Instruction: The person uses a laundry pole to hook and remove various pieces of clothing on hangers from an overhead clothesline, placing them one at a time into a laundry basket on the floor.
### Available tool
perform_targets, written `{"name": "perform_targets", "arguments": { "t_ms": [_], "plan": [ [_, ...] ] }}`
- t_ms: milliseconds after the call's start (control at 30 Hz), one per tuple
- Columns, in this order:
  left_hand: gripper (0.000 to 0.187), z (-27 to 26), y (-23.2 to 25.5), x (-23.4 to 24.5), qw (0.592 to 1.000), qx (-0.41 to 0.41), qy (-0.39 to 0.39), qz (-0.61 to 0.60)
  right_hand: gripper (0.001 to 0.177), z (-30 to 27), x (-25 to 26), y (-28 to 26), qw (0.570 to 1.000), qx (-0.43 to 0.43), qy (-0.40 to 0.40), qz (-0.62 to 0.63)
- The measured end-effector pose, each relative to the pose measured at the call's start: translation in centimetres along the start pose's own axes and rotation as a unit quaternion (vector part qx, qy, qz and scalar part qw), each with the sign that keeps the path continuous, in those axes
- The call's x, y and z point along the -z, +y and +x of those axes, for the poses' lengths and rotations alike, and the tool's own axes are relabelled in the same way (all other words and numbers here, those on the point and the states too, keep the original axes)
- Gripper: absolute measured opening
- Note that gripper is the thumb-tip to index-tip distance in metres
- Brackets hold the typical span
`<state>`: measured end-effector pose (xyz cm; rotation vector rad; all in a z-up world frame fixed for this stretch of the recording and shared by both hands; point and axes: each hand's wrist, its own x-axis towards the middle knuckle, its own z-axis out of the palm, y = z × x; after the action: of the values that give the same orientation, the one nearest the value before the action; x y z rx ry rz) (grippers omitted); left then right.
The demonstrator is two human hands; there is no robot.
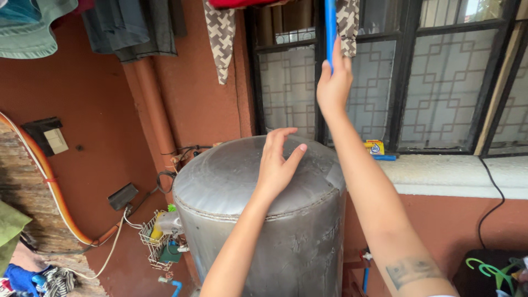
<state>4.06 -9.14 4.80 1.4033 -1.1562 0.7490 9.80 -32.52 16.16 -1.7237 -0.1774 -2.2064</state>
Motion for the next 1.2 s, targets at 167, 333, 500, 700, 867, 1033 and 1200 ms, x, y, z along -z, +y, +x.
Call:
{"name": "perform_targets", "arguments": {
  "t_ms": [167,333,500,700,867,1033,1200],
  "plan": [
    [0.041,-0.1,-0.3,0.4,1.000,0.001,0.012,0.011,0.066,3.1,1.1,-0.1,0.999,0.033,0.017,0.003],
    [0.041,-0.9,0.4,0.1,1.000,0.018,-0.001,-0.008,0.063,-0.2,4.9,-1.8,0.999,-0.036,-0.014,-0.011],
    [0.041,-2.4,0.3,-0.7,0.999,0.040,-0.011,-0.035,0.060,-8.2,11.0,-3.2,0.997,-0.048,0.001,-0.053],
    [0.050,-5.3,0.1,-2.6,0.987,0.090,-0.036,-0.124,0.054,-21.5,20.2,-3.2,0.989,-0.128,0.033,-0.072],
    [0.093,-7.8,2.4,-5.4,0.982,0.109,-0.019,-0.151,0.036,-34.7,29.0,-5.4,0.963,-0.219,0.071,-0.142],
    [0.125,-8.6,6.5,-9.1,0.993,0.039,-0.013,-0.109,0.038,-37.3,36.7,-7.6,0.945,-0.297,0.093,-0.105],
    [0.136,-9.7,8.5,-16.7,0.980,0.081,-0.089,-0.161,0.025,-33.4,42.8,-6.9,0.935,-0.317,0.096,-0.125]
  ]
}}
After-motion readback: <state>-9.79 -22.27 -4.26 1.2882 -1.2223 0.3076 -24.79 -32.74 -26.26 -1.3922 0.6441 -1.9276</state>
